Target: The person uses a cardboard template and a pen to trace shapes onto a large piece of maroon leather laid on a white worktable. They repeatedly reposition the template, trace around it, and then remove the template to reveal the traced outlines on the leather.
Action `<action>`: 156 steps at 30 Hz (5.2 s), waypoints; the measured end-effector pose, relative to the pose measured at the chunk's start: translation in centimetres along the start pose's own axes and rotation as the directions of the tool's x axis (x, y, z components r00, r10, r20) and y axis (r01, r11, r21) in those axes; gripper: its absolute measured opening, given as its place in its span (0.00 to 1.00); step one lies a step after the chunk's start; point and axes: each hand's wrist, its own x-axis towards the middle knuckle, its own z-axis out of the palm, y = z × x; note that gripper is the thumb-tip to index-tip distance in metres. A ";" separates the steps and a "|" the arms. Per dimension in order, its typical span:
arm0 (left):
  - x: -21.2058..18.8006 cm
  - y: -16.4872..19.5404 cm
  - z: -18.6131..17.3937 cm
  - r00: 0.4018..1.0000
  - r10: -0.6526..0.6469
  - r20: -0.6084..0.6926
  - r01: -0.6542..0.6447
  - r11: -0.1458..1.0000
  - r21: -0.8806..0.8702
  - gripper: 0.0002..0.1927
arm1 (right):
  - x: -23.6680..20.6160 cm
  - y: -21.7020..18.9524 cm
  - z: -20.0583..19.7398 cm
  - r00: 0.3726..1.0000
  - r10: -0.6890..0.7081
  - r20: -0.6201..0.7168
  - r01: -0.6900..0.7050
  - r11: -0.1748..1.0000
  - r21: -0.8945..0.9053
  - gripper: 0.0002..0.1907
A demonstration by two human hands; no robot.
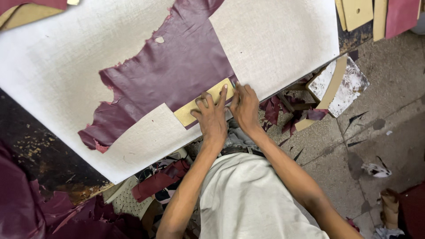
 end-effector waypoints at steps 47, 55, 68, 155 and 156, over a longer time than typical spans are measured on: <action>36.8 11.6 -10.1 0.900 -0.209 -0.382 -0.192 0.597 -0.779 0.22 | 11.2 22.3 -11.2 0.917 0.252 0.310 -0.357 0.866 0.352 0.15; 7.4 -8.7 -2.0 0.503 -0.502 -0.703 0.161 0.854 -0.495 0.08 | 13.2 18.4 -11.9 0.885 0.230 0.404 -0.417 0.778 0.471 0.17; -5.5 -25.0 -3.5 0.449 -0.781 -0.434 0.535 0.624 -0.569 0.35 | 11.2 -1.3 -0.2 0.904 0.141 0.404 -0.211 0.969 0.133 0.20; 30.9 45.0 4.5 0.920 0.390 -0.040 -0.388 0.889 -0.243 0.45 | 31.0 46.7 -31.6 0.727 0.682 -0.081 -0.579 0.671 0.463 0.10; 30.8 44.9 5.0 0.919 0.390 -0.052 -0.390 0.885 -0.255 0.45 | 31.1 46.8 -31.9 0.763 0.646 -0.011 -0.566 0.678 0.469 0.11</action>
